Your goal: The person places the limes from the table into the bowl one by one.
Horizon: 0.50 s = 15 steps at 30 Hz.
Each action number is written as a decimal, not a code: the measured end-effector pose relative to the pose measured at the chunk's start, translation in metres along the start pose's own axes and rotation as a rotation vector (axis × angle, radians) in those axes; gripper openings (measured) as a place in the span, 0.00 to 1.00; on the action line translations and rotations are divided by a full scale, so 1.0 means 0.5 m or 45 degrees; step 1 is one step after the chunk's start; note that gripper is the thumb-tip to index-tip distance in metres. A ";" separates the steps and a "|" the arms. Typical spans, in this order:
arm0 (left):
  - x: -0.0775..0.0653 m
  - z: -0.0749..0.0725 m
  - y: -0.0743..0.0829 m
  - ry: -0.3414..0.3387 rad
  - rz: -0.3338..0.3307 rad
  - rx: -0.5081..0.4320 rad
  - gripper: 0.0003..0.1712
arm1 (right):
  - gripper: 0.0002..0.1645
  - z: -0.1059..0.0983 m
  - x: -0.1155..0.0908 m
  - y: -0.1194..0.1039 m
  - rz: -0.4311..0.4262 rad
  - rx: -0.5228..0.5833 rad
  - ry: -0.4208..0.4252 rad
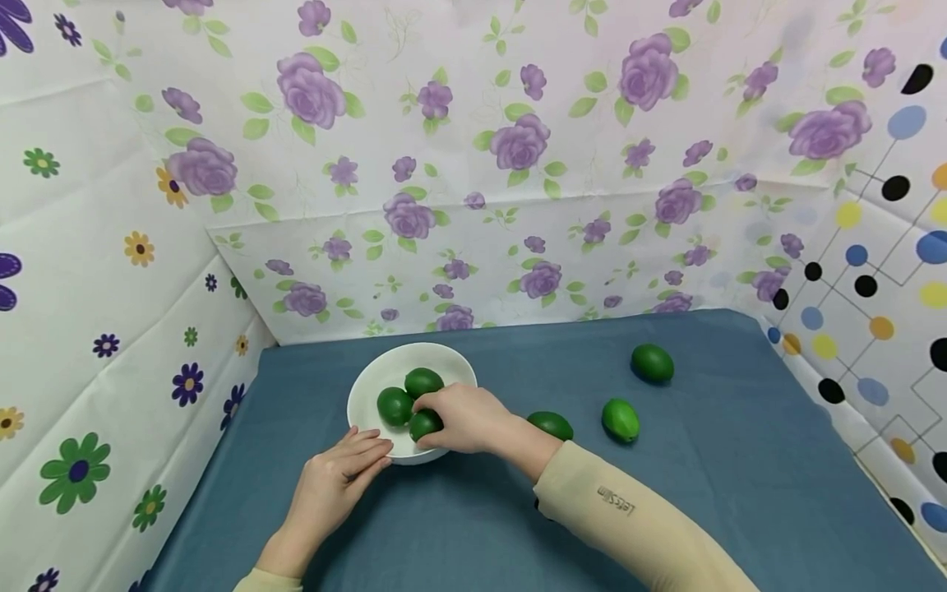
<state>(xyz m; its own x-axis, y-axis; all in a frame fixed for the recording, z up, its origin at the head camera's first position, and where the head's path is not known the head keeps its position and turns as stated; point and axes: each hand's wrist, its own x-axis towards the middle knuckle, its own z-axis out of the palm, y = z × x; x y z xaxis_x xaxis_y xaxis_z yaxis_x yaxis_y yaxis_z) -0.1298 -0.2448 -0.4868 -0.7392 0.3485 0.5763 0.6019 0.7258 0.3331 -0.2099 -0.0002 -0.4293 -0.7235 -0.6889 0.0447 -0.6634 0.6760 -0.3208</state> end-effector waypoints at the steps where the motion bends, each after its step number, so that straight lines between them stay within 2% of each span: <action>1: 0.000 0.000 0.000 0.001 0.001 0.000 0.16 | 0.30 0.001 0.001 0.000 0.000 0.002 -0.008; 15: 0.001 -0.001 -0.001 -0.006 -0.004 0.006 0.15 | 0.29 0.005 0.014 0.002 0.010 0.018 -0.106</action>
<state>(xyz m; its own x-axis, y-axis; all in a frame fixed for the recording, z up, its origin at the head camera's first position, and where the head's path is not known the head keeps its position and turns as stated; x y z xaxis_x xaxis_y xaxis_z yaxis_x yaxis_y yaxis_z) -0.1303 -0.2451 -0.4862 -0.7428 0.3490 0.5714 0.5979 0.7300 0.3312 -0.2150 -0.0049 -0.4319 -0.7099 -0.7033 -0.0365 -0.6545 0.6780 -0.3344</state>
